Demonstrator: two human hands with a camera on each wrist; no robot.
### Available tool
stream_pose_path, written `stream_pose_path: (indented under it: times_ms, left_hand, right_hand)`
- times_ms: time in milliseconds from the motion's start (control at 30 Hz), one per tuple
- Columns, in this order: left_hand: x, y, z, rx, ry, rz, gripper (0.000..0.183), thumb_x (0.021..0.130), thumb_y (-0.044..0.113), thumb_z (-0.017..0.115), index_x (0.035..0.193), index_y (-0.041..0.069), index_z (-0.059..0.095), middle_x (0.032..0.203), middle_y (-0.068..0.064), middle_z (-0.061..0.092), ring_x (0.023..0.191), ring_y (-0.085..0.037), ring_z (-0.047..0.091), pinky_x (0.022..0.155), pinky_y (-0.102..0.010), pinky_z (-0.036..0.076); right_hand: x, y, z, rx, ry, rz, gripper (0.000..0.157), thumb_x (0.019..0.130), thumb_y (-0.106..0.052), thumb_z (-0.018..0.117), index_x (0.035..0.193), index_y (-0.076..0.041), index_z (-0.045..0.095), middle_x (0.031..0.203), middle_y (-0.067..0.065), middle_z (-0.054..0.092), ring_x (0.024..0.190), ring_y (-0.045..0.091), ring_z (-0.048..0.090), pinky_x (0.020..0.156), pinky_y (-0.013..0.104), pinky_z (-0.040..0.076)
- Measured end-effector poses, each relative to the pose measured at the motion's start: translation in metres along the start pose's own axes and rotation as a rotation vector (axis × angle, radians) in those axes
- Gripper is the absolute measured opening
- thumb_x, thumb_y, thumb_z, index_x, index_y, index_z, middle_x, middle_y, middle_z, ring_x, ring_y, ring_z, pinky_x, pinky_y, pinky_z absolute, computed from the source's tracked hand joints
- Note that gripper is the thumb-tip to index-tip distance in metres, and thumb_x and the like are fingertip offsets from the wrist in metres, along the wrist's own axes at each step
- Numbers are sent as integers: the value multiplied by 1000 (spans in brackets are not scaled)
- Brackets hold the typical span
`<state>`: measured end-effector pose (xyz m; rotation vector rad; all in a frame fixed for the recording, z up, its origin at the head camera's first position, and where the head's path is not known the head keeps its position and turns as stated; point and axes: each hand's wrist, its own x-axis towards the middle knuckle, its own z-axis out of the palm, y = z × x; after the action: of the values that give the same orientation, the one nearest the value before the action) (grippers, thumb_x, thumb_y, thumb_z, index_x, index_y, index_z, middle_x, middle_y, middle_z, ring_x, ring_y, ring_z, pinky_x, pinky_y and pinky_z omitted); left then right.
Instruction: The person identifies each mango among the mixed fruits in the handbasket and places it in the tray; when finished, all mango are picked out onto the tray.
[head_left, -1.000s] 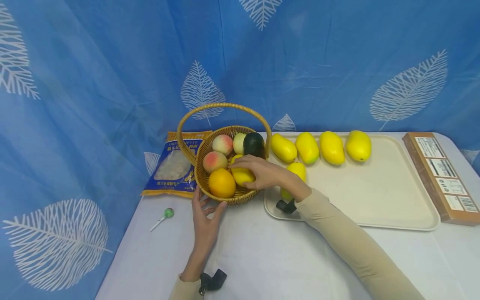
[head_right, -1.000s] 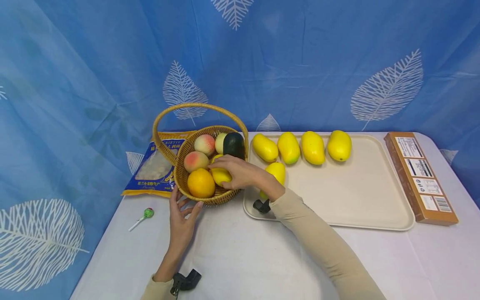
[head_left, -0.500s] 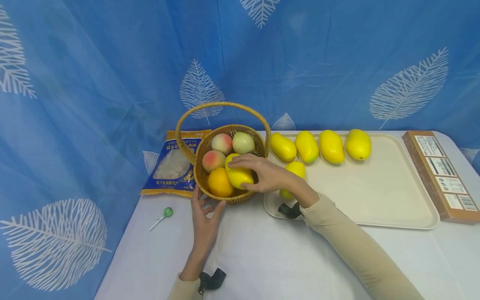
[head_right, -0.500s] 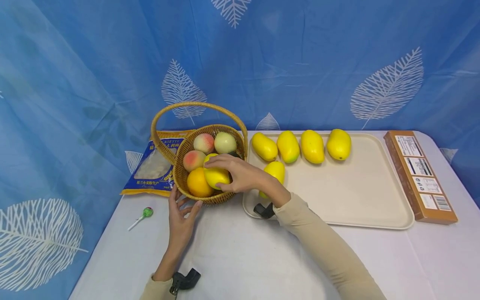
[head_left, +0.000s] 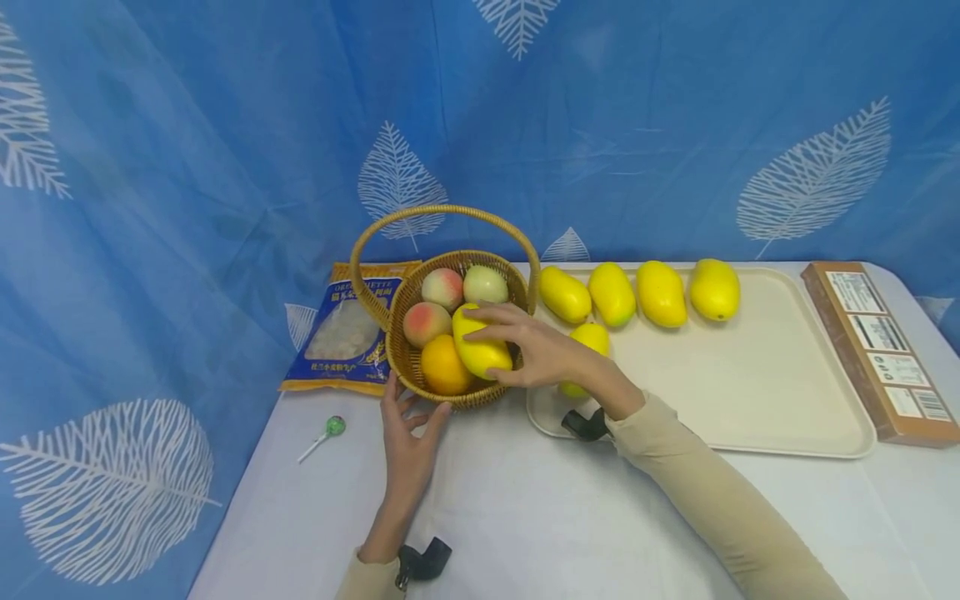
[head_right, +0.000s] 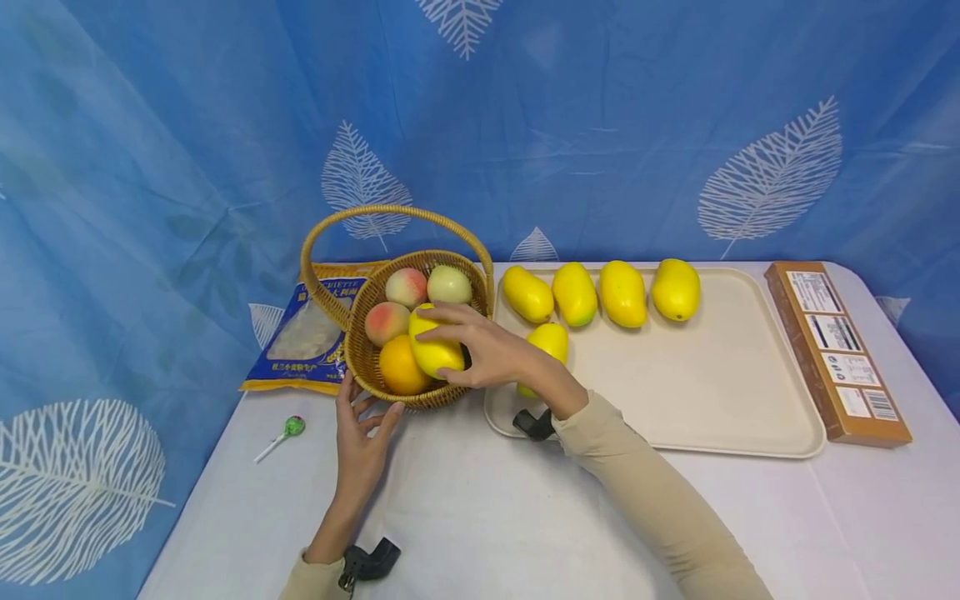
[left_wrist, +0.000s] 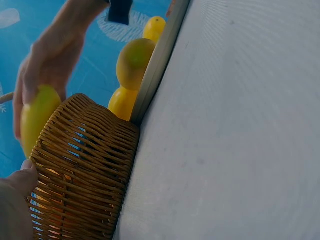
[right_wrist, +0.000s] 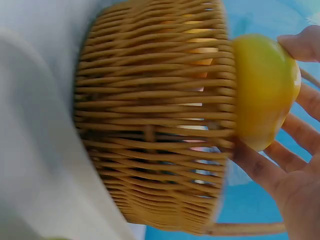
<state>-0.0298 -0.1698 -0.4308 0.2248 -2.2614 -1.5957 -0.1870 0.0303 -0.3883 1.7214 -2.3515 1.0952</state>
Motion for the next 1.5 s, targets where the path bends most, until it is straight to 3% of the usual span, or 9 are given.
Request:
stream_pose_path:
  times_ms: [333, 567, 700, 833, 1000, 1100, 1233, 1500]
  left_hand:
    - [1, -1, 0, -8, 1, 14, 86, 92, 14, 69, 156, 3, 12, 151, -26, 29, 127, -36, 46, 93, -55, 48]
    - [1, -5, 0, -16, -1, -6, 87, 92, 15, 69, 156, 4, 12, 152, -26, 29, 127, -34, 46, 94, -54, 48]
    - [1, -6, 1, -14, -1, 2, 87, 92, 15, 69, 156, 4, 12, 151, -26, 29, 127, -34, 46, 94, -55, 47]
    - [1, -5, 2, -15, -4, 0, 87, 92, 16, 69, 156, 4, 12, 152, -25, 29, 127, -35, 46, 94, -54, 48]
    - [1, -4, 2, -20, -1, -42, 87, 92, 15, 69, 157, 7, 12, 152, -23, 30, 127, -31, 45, 95, -52, 48]
    - [2, -3, 1, -14, -2, -72, 87, 92, 15, 69, 157, 8, 12, 153, -22, 29, 127, -29, 44, 96, -50, 47]
    - [2, -2, 1, -1, -4, -90, 87, 92, 15, 70, 157, 7, 12, 153, -20, 29, 127, -28, 44, 96, -49, 47]
    - [2, 1, 3, 9, -5, -74, 86, 92, 15, 69, 157, 7, 12, 154, -21, 28, 127, -29, 45, 96, -50, 48]
  right_hand:
    - [-31, -30, -55, -87, 243, -93, 53, 79, -20, 78, 129, -12, 64, 148, 13, 47, 142, 37, 33, 116, 52, 30]
    - [-77, -24, -84, -163, 362, -31, 50, 89, -42, 67, 125, -8, 67, 145, 17, 49, 142, 35, 35, 119, 43, 27]
    - [-111, -8, -87, -189, 357, 52, 50, 81, -28, 78, 126, -10, 66, 145, 15, 48, 141, 35, 36, 119, 44, 27]
    - [-143, 9, -80, -205, 313, 152, 62, 68, -7, 83, 127, -11, 66, 145, 15, 48, 140, 35, 36, 119, 48, 25]
    - [-173, 25, -62, -240, 247, 243, 63, 66, -6, 85, 126, -10, 66, 141, 17, 50, 134, 37, 39, 118, 30, 24]
    - [-182, 32, -54, -245, 231, 272, 61, 66, -8, 86, 124, -8, 67, 140, 18, 51, 131, 39, 40, 116, 20, 21]
    - [-188, 37, -50, -239, 227, 309, 59, 67, -9, 87, 123, -7, 67, 140, 17, 50, 130, 39, 41, 115, 22, 23]
    - [-193, 37, -51, -266, 171, 373, 63, 70, -11, 87, 128, -11, 64, 145, 17, 45, 129, 38, 41, 91, 33, 50]
